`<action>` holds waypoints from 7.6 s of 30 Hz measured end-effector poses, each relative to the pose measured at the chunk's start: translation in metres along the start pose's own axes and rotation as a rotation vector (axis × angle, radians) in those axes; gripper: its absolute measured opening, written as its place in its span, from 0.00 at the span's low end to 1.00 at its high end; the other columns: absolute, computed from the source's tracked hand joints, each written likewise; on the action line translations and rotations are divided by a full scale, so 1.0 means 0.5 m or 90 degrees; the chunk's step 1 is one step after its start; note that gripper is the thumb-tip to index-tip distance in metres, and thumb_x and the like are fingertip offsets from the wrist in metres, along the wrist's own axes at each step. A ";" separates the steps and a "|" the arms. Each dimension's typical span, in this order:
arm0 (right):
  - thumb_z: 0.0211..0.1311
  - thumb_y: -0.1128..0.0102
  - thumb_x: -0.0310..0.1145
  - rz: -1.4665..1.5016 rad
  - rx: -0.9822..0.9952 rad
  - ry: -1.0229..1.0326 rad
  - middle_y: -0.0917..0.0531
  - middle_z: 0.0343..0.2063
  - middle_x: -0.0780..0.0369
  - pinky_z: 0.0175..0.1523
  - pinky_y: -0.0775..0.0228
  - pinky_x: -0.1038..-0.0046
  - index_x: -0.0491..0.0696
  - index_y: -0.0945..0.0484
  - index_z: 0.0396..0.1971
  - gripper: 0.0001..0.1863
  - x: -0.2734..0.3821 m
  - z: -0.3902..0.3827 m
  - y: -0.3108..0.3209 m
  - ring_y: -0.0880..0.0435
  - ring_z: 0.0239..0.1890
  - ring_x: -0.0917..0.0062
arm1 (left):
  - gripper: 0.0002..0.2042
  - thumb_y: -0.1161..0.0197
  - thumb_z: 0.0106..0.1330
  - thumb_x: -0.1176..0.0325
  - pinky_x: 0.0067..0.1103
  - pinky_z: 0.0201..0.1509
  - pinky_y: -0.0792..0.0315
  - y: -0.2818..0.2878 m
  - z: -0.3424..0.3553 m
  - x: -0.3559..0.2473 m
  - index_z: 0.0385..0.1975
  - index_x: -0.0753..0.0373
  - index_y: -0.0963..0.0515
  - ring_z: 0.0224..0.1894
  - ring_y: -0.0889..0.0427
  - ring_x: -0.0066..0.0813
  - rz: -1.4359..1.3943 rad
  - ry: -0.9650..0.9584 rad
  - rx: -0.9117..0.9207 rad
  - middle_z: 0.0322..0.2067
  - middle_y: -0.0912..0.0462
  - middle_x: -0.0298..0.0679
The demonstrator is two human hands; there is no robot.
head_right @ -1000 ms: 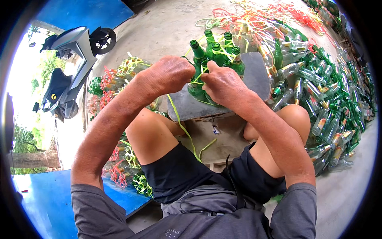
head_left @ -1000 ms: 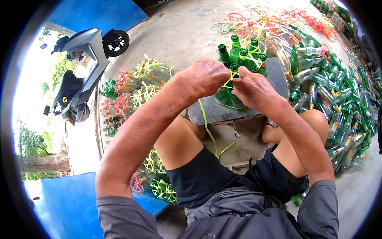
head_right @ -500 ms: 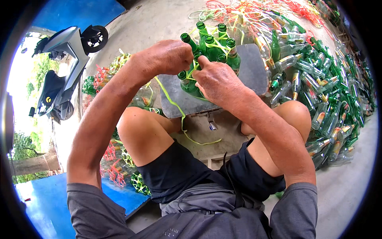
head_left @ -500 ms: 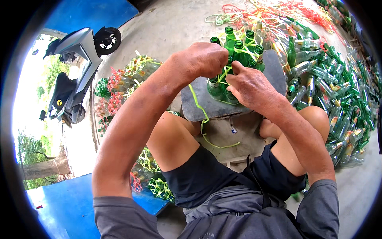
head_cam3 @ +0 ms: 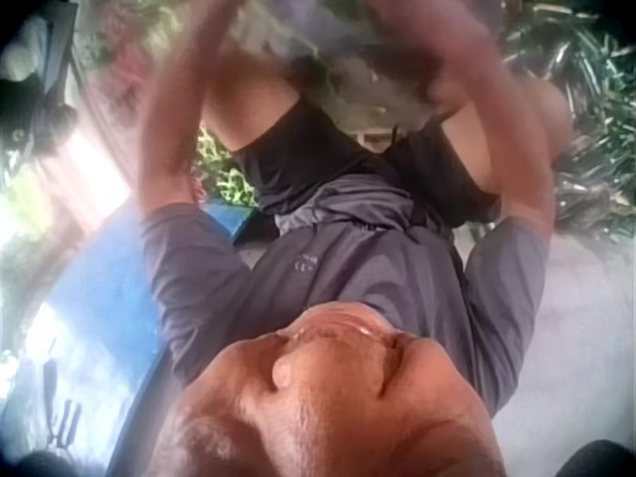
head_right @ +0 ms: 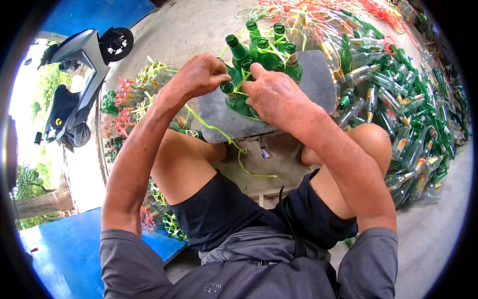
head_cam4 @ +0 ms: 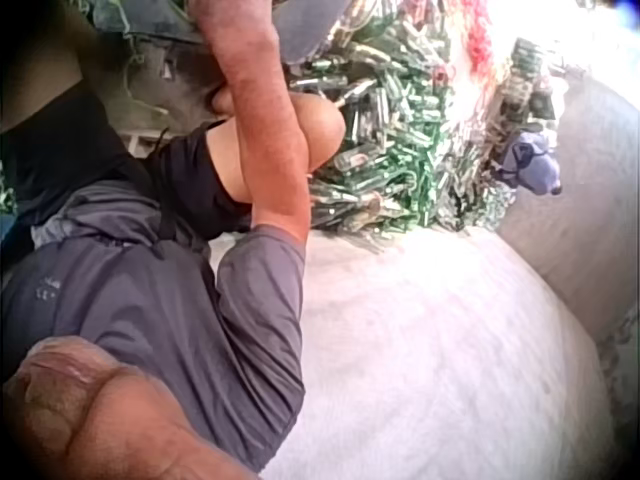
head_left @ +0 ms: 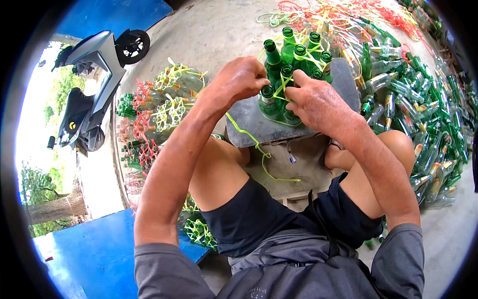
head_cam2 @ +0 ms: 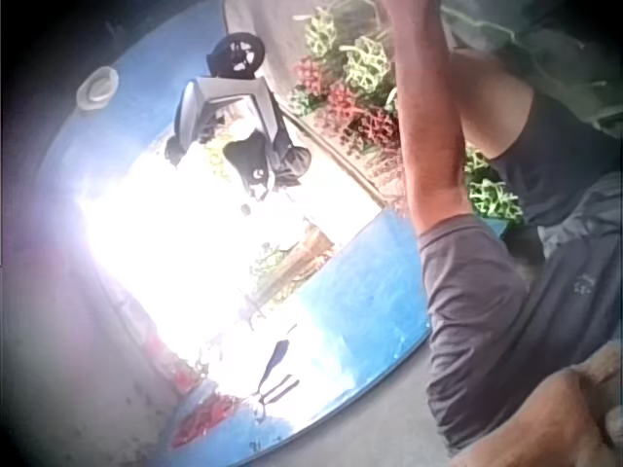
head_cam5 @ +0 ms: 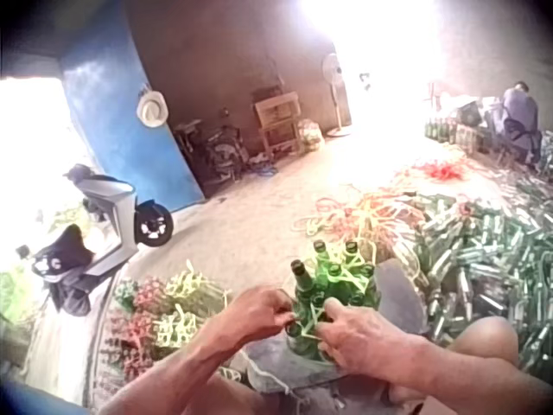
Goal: The person ties green glass bottles together with yellow string to form a bundle and then gathers another bottle from a pile on the floor.
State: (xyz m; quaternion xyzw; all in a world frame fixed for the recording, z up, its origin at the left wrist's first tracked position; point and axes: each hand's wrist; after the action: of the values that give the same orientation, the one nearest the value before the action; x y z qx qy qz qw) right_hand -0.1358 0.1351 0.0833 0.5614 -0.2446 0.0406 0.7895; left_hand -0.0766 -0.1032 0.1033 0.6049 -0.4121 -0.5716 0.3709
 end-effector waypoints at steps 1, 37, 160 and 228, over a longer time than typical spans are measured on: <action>0.59 0.29 0.30 0.002 0.003 -0.007 0.27 0.38 0.53 0.45 0.23 0.56 0.42 0.21 0.34 0.10 -0.001 -0.001 0.000 0.18 0.40 0.54 | 0.08 0.32 0.62 0.67 0.36 0.31 0.27 -0.007 -0.012 -0.003 0.33 0.67 0.13 0.23 0.19 0.39 -0.022 0.027 -0.026 0.21 0.19 0.52; 0.59 0.35 0.24 -0.044 -0.176 0.115 0.20 0.37 0.59 0.54 0.26 0.60 0.45 0.15 0.37 0.06 -0.021 0.083 0.027 0.20 0.47 0.61 | 0.06 0.30 0.70 0.69 0.14 0.30 0.40 -0.169 -0.114 -0.010 0.38 0.65 0.14 0.26 0.33 0.11 -0.701 0.323 -0.320 0.24 0.23 0.22; 0.63 0.30 0.49 -0.103 0.082 -0.137 0.16 0.22 0.50 0.38 0.22 0.51 0.46 0.25 0.36 0.21 0.020 0.011 0.018 0.13 0.32 0.50 | 0.26 0.35 0.59 0.75 0.24 0.35 0.27 -0.039 -0.064 0.033 0.62 0.67 0.23 0.28 0.23 0.21 -0.250 0.062 -0.199 0.23 0.22 0.35; 0.58 0.36 0.25 -0.198 -0.110 0.019 0.20 0.42 0.57 0.56 0.23 0.61 0.48 0.15 0.40 0.10 -0.078 -0.008 0.069 0.19 0.57 0.64 | 0.12 0.33 0.64 0.72 0.40 0.36 0.21 -0.075 -0.131 -0.134 0.46 0.69 0.20 0.32 0.15 0.55 0.040 -0.058 -0.225 0.30 0.15 0.52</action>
State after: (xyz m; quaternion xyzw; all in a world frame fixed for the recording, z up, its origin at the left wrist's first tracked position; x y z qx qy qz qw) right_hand -0.1805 0.1596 0.0952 0.5220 -0.1461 -0.0949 0.8349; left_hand -0.0089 -0.0284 0.0994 0.4902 -0.3404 -0.6502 0.4702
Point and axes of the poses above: each hand's wrist, its own z-axis towards the middle knuckle, its own y-axis out of the back of the hand, x = y × z
